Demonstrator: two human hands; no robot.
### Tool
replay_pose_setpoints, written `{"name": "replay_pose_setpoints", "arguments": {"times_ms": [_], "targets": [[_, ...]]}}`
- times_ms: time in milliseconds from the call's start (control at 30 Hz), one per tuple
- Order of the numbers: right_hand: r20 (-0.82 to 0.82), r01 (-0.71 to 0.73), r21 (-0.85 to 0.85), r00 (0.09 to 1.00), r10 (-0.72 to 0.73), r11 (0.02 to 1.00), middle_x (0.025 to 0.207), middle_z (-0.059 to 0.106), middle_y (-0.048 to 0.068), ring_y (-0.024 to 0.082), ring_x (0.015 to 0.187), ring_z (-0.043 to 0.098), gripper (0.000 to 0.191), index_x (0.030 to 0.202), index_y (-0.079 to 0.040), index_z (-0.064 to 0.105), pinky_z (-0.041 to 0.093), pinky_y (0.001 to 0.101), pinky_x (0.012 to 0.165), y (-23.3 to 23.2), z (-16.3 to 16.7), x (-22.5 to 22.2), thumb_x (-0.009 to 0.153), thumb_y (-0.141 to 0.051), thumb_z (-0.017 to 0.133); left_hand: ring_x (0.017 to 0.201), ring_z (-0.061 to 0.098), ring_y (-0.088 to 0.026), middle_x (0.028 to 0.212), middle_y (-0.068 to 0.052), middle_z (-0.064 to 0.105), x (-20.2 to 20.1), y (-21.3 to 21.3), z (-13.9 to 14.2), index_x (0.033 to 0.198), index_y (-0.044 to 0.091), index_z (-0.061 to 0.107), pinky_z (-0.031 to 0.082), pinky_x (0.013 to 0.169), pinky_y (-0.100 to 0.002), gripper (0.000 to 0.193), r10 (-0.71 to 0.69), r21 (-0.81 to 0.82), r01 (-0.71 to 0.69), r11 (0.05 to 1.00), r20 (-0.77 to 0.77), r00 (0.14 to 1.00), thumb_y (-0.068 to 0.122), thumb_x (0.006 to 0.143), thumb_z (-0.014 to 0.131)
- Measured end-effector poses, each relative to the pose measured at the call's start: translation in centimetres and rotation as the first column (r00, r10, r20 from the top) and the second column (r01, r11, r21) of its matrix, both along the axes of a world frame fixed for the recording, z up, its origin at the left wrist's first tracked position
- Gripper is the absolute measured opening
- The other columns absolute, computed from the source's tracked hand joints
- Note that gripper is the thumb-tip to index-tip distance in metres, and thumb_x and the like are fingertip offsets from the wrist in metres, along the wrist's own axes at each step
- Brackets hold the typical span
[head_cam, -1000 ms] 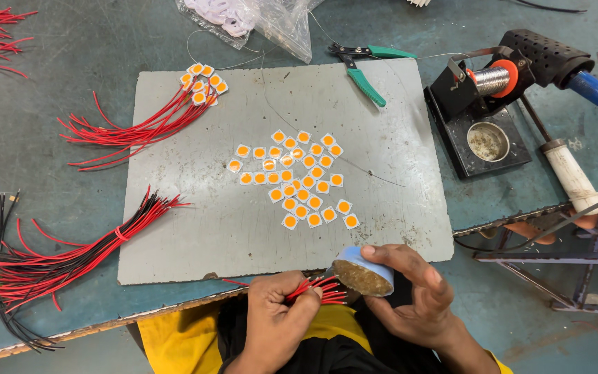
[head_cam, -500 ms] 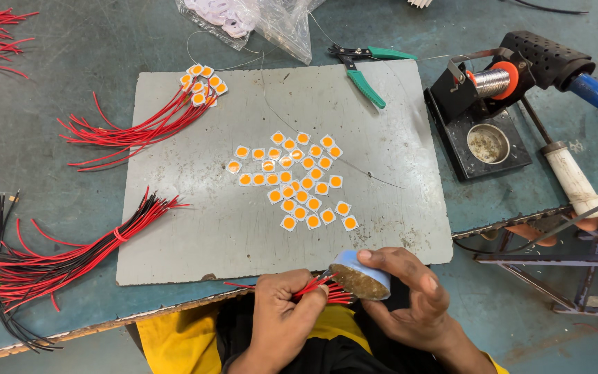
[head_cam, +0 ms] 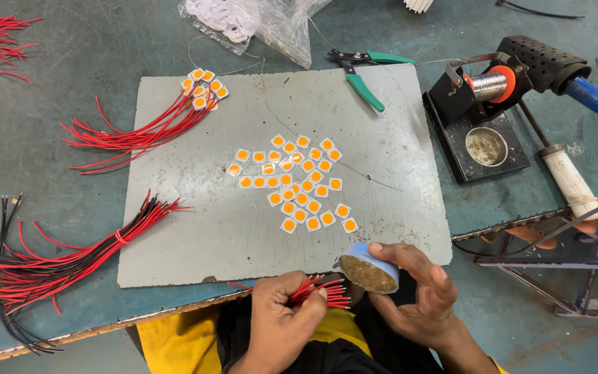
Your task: The person strips the ends of red wires using wire cutters, applies flux to the exposed tips, and then uses a soldering iron to attach the wires to small square LED modules laid out on a work surface.
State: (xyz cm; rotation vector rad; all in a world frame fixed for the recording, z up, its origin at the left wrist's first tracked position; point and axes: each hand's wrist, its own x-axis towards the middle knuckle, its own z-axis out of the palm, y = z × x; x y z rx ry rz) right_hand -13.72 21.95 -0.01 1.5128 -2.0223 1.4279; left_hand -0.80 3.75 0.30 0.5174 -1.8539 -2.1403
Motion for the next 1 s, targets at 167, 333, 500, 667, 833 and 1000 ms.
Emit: {"name": "replay_pose_setpoints", "arguments": {"times_ms": [167,333,500,667,833,1000], "targets": [[0.005,-0.003,-0.002,1.0,0.003,1.0,0.13,0.062,0.019,0.031,0.107,0.072,0.127,0.159,-0.033,-0.003,0.061,0.0445,0.09,-0.9,-1.3,0.2,0.074,0.007,0.082,0.057,0.036,-0.001,0.058,0.007,0.046,0.3,-1.5,-1.4,0.062,-0.001,0.053,0.03,0.047,-0.025,0.027,0.005,0.022,-0.005,1.0,-0.003,1.0,0.002,0.081,0.07],[0.016,-0.01,-0.002,1.0,0.01,1.0,0.13,0.062,0.019,0.031,0.108,0.073,0.127,0.16,-0.034,-0.003,0.062,0.0441,0.091,-0.7,-1.0,0.3,0.075,0.007,0.082,0.055,0.034,-0.002,0.057,0.006,0.046,0.3,-1.3,-0.4,0.064,-0.002,0.057,0.027,0.046,-0.025,0.024,-0.011,-0.003,0.011,1.0,0.002,1.0,0.003,0.084,0.071],[0.008,-0.001,-0.009,1.0,0.001,1.0,0.13,0.062,0.019,0.031,0.108,0.072,0.126,0.159,-0.033,-0.001,0.062,0.0452,0.091,-0.8,-1.0,0.4,0.074,0.006,0.083,0.056,0.039,-0.001,0.059,0.005,0.054,0.5,-1.5,0.2,0.077,-0.004,0.07,0.032,0.048,-0.024,0.013,-0.033,-0.04,0.033,0.999,-0.005,0.999,0.003,0.088,0.067],[0.007,-0.006,-0.006,1.0,0.006,1.0,0.131,0.062,0.019,0.03,0.109,0.073,0.125,0.16,-0.033,-0.001,0.062,0.044,0.091,-0.7,-1.0,0.3,0.075,0.005,0.083,0.061,0.047,-0.002,0.066,0.002,0.063,0.3,-1.5,0.5,0.089,-0.005,0.075,0.039,0.053,-0.024,0.012,-0.083,-0.032,0.081,0.996,-0.068,0.994,0.004,0.092,0.066],[0.017,0.0,-0.016,1.0,0.001,1.0,0.13,0.062,0.019,0.032,0.11,0.072,0.124,0.16,-0.032,0.0,0.062,0.0444,0.092,-0.8,-1.0,0.3,0.075,0.007,0.081,0.052,0.041,-0.006,0.056,0.0,0.055,0.0,-1.6,1.4,0.091,-0.001,0.077,0.033,0.047,-0.026,0.017,-0.163,-0.083,0.177,0.981,0.147,0.975,0.014,0.094,0.069],[0.027,0.003,-0.021,1.0,-0.002,1.0,0.13,0.063,0.019,0.032,0.11,0.072,0.124,0.16,-0.032,0.0,0.062,0.0444,0.092,-0.8,-0.9,0.0,0.075,0.008,0.08,0.054,0.046,-0.005,0.059,0.0,0.059,-0.1,-1.8,1.6,0.093,-0.001,0.075,0.037,0.048,-0.025,0.02,-0.186,-0.191,0.194,0.962,0.056,0.981,0.016,0.097,0.067]]}}
